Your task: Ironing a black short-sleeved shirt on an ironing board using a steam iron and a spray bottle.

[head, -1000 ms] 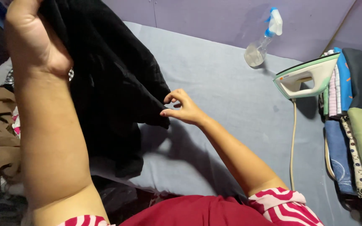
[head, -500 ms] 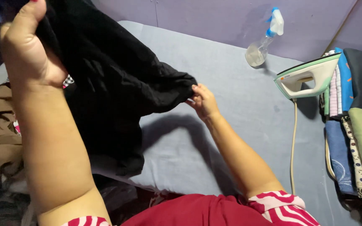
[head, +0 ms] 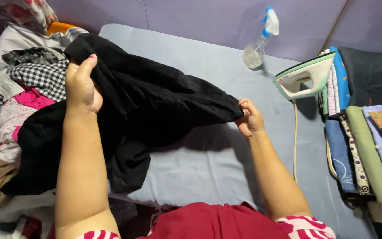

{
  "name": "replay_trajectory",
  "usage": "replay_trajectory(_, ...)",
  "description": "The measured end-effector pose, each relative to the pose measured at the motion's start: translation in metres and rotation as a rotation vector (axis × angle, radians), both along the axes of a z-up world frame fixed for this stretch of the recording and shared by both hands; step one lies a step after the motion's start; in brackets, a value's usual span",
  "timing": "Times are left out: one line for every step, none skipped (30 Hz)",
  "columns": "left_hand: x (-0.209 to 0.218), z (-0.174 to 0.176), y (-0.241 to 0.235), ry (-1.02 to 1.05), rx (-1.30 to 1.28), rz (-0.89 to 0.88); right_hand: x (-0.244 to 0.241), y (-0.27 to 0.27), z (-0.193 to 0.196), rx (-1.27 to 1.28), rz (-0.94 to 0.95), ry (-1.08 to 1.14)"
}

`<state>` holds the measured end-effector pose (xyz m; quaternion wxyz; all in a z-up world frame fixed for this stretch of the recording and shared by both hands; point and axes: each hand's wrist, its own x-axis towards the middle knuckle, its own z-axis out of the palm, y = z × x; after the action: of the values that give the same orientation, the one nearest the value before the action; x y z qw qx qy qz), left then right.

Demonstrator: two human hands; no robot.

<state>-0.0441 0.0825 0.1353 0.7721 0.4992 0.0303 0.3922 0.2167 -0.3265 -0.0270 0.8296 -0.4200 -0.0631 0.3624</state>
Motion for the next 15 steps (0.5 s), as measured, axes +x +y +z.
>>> replay_trajectory(0.001,-0.007,0.001,-0.007,-0.028,-0.002,-0.001,-0.002,0.001,0.135,-0.098,0.026)
replay_trajectory(-0.001,-0.007,-0.003,-0.007,-0.027,-0.001,-0.009,0.000,0.019,0.136,-0.097,0.026)
replay_trajectory(-0.002,-0.007,-0.007,-0.001,-0.053,-0.005,-0.018,0.001,0.037,0.185,-0.128,0.077)
replay_trajectory(-0.004,-0.007,-0.011,0.006,-0.078,-0.009,-0.027,0.002,0.054,0.234,-0.159,0.127)
replay_trajectory(-0.005,-0.007,-0.015,0.006,-0.077,-0.010,-0.022,0.000,0.049,0.235,-0.160,0.127)
replay_trajectory(-0.006,-0.008,-0.018,0.017,-0.078,-0.003,-0.018,-0.003,0.043,0.210,-0.173,0.108)
replay_trajectory(-0.008,-0.008,-0.022,0.028,-0.081,0.007,-0.014,-0.005,0.037,0.183,-0.183,0.088)
replay_trajectory(-0.011,-0.009,-0.022,0.027,-0.081,0.009,-0.006,-0.012,0.032,0.183,-0.181,0.088)
replay_trajectory(-0.016,-0.010,-0.023,0.024,-0.089,0.000,0.001,-0.018,0.026,0.171,-0.215,0.011)
replay_trajectory(-0.020,-0.011,-0.024,0.020,-0.096,-0.008,0.008,-0.025,0.020,0.159,-0.249,-0.066)
replay_trajectory(-0.029,-0.012,-0.023,0.019,-0.097,-0.006,0.001,-0.027,0.028,0.159,-0.246,-0.066)
replay_trajectory(-0.038,-0.012,-0.023,0.005,-0.118,0.020,-0.006,-0.029,0.036,0.125,-0.260,-0.145)
replay_trajectory(-0.045,-0.012,-0.023,-0.010,-0.138,0.043,-0.012,-0.032,0.045,0.093,-0.276,-0.225)
replay_trajectory(-0.060,-0.017,-0.018,-0.012,-0.138,0.043,-0.028,-0.038,0.061,0.093,-0.276,-0.226)
replay_trajectory(-0.075,-0.022,-0.014,-0.061,-0.164,0.151,-0.045,-0.045,0.078,0.053,-0.230,-0.264)
